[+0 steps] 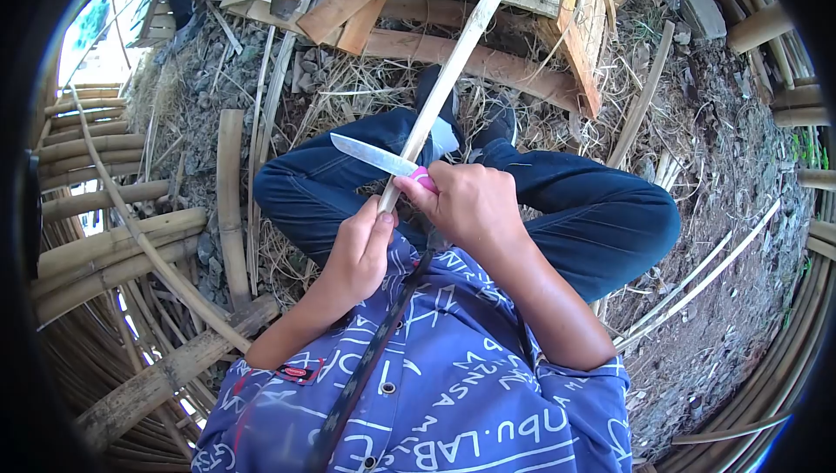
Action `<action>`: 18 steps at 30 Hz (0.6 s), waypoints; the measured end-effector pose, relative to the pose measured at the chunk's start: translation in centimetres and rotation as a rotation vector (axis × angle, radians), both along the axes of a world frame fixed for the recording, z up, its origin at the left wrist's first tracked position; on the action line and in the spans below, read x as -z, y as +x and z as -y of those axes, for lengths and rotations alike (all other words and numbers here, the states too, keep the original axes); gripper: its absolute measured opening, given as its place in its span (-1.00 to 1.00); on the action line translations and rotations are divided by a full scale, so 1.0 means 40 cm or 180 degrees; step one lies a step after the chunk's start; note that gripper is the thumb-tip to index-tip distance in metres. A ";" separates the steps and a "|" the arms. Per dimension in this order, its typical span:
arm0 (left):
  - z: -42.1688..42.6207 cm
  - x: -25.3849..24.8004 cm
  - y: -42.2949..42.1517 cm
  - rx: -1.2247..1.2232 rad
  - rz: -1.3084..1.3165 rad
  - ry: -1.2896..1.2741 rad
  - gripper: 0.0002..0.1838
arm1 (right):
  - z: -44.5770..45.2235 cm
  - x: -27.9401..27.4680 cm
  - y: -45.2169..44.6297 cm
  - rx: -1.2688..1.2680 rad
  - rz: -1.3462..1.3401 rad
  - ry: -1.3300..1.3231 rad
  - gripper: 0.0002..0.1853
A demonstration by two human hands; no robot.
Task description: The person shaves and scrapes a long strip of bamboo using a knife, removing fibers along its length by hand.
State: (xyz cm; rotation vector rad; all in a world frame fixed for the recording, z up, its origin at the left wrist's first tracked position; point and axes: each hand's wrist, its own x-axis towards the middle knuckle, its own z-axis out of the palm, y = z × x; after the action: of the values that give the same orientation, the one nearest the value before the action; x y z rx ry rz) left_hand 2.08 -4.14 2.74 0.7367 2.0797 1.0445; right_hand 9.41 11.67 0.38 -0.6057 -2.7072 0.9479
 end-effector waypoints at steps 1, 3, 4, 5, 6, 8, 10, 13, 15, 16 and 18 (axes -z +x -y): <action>-0.001 0.000 0.000 -0.0004 -0.0023 0.0016 -0.78 | -0.002 0.002 0.001 -0.0019 -0.0022 0.0038 -0.51; 0.003 0.007 0.006 -0.0007 -0.0056 0.0037 -0.78 | -0.010 0.006 -0.002 0.0029 -0.0087 0.0120 -0.53; 0.006 0.009 0.008 -0.0002 -0.0090 0.0057 -0.77 | -0.019 0.007 -0.006 0.0102 -0.0127 0.0164 -0.54; 0.008 0.010 0.008 -0.0010 -0.0084 0.0050 -0.77 | -0.033 0.007 -0.012 0.0163 -0.0171 0.0163 -0.54; 0.009 0.010 0.009 -0.0027 -0.0007 0.0014 -0.73 | -0.050 0.011 -0.017 0.0215 -0.0125 0.0277 -0.52; 0.014 0.012 0.012 -0.0036 0.0080 -0.0028 -0.70 | -0.093 0.013 -0.031 0.0457 0.0001 0.0416 -0.50; 0.019 0.017 0.012 -0.0047 0.0100 0.0029 -0.69 | -0.148 0.018 -0.042 0.0488 0.0206 0.0438 -0.50; 0.013 0.012 0.011 -0.0137 0.0172 0.0119 -0.69 | -0.154 0.018 -0.046 0.0448 0.0289 0.0439 -0.47; 0.011 0.017 0.012 -0.0129 0.0149 0.0179 -0.69 | -0.162 0.021 -0.050 0.0411 0.0291 0.0477 -0.46; 0.013 0.020 0.013 -0.0123 0.0111 0.0220 -0.70 | -0.169 0.025 -0.052 0.0650 0.0267 0.0395 -0.46; 0.022 0.023 0.016 -0.0135 0.0152 0.0171 -0.70 | -0.209 0.028 -0.058 0.1015 0.0274 0.0314 -0.45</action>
State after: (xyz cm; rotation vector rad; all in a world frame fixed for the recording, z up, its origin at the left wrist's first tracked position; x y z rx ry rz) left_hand 2.70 -5.04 1.81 0.6900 2.0417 1.1346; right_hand 7.10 20.04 -0.73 -1.0395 -2.6005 0.7178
